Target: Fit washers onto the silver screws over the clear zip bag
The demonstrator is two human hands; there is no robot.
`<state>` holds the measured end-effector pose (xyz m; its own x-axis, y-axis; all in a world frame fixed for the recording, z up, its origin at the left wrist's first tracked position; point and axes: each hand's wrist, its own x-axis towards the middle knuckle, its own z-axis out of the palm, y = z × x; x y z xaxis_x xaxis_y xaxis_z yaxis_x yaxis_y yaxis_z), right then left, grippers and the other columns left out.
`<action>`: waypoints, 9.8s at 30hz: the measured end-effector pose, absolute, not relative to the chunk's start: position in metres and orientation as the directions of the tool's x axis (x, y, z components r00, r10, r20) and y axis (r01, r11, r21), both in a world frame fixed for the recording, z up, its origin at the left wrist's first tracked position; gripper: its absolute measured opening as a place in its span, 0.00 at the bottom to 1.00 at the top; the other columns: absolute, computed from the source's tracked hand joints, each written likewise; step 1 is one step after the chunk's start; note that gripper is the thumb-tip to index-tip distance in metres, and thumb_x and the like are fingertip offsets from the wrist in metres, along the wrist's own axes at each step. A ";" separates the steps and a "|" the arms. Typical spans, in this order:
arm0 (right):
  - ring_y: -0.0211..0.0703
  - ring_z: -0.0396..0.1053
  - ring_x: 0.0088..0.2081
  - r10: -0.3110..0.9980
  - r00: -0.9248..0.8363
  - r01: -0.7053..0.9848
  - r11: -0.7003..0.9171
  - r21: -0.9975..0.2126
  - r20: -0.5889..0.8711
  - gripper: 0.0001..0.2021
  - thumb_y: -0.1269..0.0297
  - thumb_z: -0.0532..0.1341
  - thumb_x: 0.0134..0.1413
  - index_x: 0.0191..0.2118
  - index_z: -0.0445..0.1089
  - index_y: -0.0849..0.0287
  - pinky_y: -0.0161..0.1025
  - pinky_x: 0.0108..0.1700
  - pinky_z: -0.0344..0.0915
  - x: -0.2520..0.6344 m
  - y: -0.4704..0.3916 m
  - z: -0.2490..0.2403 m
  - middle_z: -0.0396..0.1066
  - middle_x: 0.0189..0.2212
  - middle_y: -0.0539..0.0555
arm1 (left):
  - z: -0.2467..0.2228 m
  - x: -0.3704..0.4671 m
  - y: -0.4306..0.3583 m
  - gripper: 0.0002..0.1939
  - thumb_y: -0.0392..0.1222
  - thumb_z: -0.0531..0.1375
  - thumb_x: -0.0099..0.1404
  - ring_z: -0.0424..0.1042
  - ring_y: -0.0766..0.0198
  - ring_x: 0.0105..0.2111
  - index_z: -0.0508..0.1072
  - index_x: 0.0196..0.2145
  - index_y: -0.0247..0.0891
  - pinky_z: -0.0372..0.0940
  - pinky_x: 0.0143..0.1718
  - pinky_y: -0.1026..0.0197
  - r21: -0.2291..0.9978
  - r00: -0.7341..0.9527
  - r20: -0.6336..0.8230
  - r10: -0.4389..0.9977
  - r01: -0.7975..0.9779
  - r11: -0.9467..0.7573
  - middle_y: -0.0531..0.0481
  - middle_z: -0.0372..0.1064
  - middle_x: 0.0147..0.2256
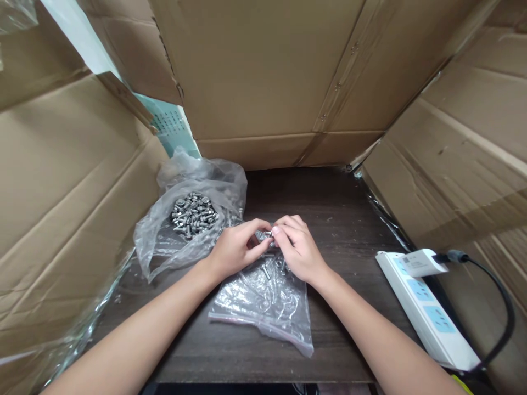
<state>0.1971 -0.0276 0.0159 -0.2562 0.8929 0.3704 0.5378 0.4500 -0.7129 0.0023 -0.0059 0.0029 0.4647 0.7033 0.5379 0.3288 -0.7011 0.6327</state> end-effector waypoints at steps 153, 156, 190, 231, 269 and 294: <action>0.43 0.70 0.32 0.935 -0.170 0.401 0.355 -0.844 0.312 0.12 0.61 0.54 0.69 0.53 0.66 0.56 0.43 0.40 0.66 0.196 -0.032 0.019 0.70 0.29 0.49 | 0.002 0.000 -0.001 0.06 0.38 0.65 0.72 0.75 0.72 0.24 0.76 0.45 0.35 0.69 0.28 0.71 0.570 0.423 0.630 0.651 0.317 -0.758 0.51 0.80 0.36; 0.44 0.72 0.37 0.913 -0.182 0.375 0.409 -0.832 0.366 0.14 0.63 0.58 0.64 0.54 0.65 0.56 0.43 0.42 0.66 0.195 -0.032 0.018 0.73 0.37 0.52 | 0.001 0.000 -0.002 0.06 0.37 0.65 0.72 0.75 0.72 0.24 0.76 0.45 0.35 0.69 0.28 0.71 0.574 0.423 0.629 0.652 0.313 -0.756 0.50 0.80 0.36; 0.43 0.71 0.33 0.899 -0.204 0.410 0.438 -0.800 0.387 0.12 0.65 0.53 0.69 0.55 0.66 0.56 0.42 0.40 0.67 0.194 -0.030 0.011 0.71 0.33 0.51 | -0.004 0.002 -0.001 0.07 0.37 0.64 0.71 0.73 0.71 0.22 0.76 0.46 0.37 0.70 0.26 0.69 0.607 0.447 0.596 0.667 0.294 -0.738 0.50 0.79 0.37; 0.40 0.69 0.33 0.901 -0.198 0.402 0.434 -0.806 0.386 0.12 0.64 0.54 0.70 0.55 0.65 0.58 0.40 0.39 0.66 0.196 -0.028 0.004 0.69 0.32 0.49 | -0.008 0.004 0.003 0.09 0.33 0.65 0.69 0.73 0.74 0.23 0.75 0.47 0.37 0.67 0.27 0.72 0.641 0.440 0.584 0.682 0.266 -0.720 0.52 0.79 0.37; 0.40 0.69 0.35 0.900 -0.215 0.344 0.433 -0.833 0.379 0.13 0.66 0.54 0.70 0.57 0.63 0.56 0.41 0.41 0.66 0.195 -0.027 0.005 0.69 0.35 0.50 | -0.006 0.004 0.003 0.07 0.36 0.66 0.70 0.75 0.71 0.23 0.77 0.46 0.37 0.70 0.27 0.70 0.657 0.424 0.564 0.709 0.290 -0.696 0.51 0.80 0.36; 0.40 0.69 0.33 0.917 -0.209 0.333 0.393 -0.857 0.340 0.14 0.64 0.53 0.72 0.59 0.64 0.55 0.42 0.40 0.66 0.196 -0.027 0.007 0.68 0.31 0.48 | -0.001 0.005 0.003 0.07 0.35 0.66 0.69 0.74 0.71 0.23 0.79 0.45 0.36 0.71 0.27 0.70 0.658 0.417 0.571 0.707 0.282 -0.698 0.50 0.80 0.35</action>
